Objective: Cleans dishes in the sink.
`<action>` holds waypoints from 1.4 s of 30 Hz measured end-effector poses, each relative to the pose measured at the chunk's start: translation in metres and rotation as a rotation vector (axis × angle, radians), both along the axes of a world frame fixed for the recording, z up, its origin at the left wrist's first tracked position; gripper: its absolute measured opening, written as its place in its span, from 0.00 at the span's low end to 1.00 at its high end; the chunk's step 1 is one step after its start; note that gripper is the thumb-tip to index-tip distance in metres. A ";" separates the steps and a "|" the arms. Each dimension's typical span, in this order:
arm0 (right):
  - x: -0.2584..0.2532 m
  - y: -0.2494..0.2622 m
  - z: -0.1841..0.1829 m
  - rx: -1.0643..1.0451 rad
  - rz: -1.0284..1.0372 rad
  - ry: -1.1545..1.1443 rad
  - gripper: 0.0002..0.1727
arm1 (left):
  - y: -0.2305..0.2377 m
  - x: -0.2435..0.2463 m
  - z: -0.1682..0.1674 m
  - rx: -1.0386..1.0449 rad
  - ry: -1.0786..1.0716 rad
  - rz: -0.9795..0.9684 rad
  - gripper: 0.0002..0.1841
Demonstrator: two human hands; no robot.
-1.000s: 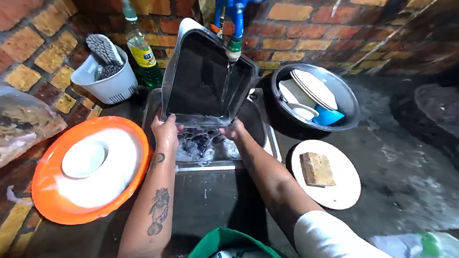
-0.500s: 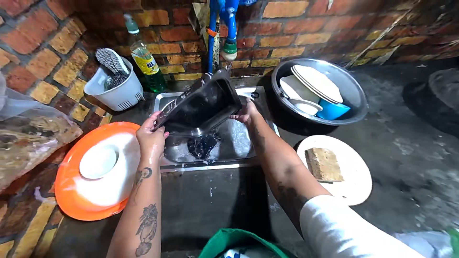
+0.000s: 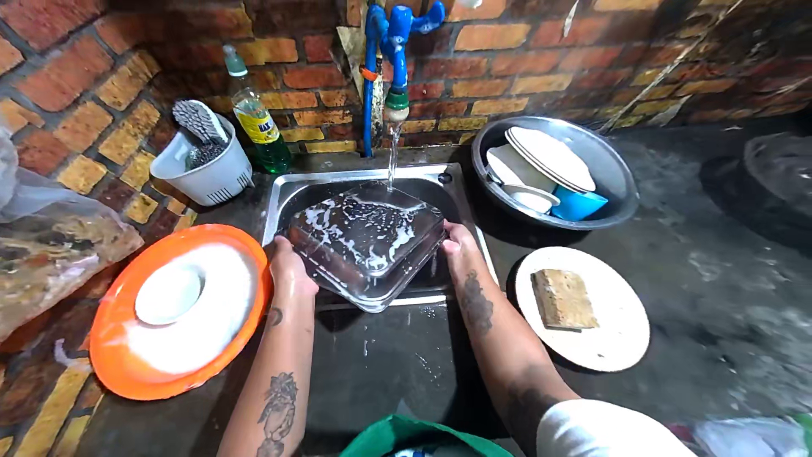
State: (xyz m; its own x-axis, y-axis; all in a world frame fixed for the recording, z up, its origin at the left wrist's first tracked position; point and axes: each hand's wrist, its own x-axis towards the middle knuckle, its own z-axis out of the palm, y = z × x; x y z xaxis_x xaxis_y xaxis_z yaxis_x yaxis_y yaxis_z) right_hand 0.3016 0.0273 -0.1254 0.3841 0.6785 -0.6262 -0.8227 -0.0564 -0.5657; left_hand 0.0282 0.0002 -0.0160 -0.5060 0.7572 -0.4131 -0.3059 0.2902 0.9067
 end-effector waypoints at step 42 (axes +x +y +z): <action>-0.028 -0.065 0.088 0.201 -0.202 -0.913 0.12 | 0.055 0.045 -0.117 -0.191 -0.088 -0.609 0.31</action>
State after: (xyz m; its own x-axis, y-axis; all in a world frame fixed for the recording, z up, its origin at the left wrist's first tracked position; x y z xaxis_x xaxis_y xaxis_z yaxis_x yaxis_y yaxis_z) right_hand 0.2737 -0.0374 -0.0374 0.7880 0.6084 0.0943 -0.0423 0.2063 -0.9776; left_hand 0.0734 0.0551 -0.1328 0.0330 0.8071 -0.5895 -0.1062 0.5893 0.8009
